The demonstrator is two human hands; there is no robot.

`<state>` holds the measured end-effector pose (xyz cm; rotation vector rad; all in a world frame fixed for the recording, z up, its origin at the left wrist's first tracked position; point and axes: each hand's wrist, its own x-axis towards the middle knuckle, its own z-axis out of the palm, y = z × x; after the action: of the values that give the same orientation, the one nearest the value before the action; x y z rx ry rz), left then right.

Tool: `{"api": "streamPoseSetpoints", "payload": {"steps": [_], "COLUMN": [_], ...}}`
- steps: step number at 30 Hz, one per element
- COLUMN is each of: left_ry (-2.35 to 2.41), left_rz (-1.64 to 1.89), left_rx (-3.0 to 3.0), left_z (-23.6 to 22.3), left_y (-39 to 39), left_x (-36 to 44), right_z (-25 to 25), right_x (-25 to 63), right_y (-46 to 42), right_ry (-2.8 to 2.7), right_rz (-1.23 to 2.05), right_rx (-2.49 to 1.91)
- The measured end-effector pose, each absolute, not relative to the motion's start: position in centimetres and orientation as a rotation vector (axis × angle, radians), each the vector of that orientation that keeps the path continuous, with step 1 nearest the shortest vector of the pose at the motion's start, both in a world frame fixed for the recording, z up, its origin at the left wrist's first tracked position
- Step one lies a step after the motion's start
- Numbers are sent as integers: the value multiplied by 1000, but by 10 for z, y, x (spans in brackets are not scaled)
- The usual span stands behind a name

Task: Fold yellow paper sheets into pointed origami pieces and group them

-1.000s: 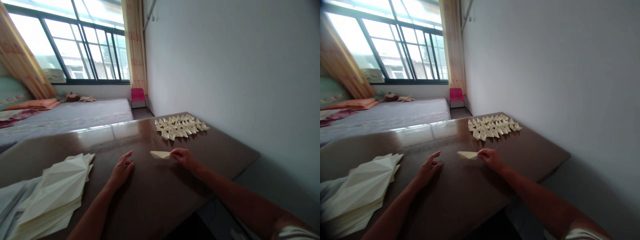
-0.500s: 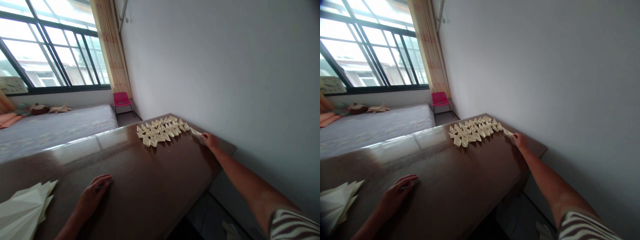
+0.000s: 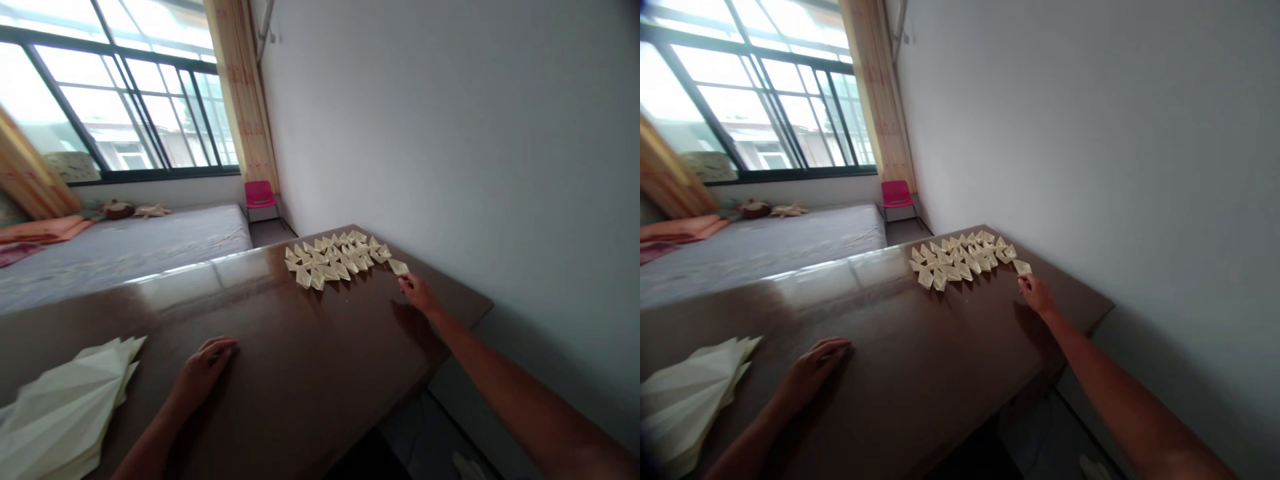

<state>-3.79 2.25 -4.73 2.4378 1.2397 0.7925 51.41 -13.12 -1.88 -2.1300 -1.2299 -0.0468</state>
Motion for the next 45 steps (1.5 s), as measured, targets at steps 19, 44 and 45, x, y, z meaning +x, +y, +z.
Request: {"api": "streamPoseSetpoints", "payload": {"steps": [19, 44, 45], "left_ry": [2238, 2707, 2703], "left_rz": [594, 617, 618], "left_rx": [2087, 1880, 1884], "left_z": [23, -24, -24], "left_y": [-2, -17, -17], "left_x": [-108, -144, -144], "right_z": [-36, -38, -39], "right_x": [333, 323, 323], "right_y": [-112, -110, -110], "right_ry": [-2049, -2081, -2078], "right_rz": [502, 402, 403], "right_rx": [-1543, -1669, -1681]}}
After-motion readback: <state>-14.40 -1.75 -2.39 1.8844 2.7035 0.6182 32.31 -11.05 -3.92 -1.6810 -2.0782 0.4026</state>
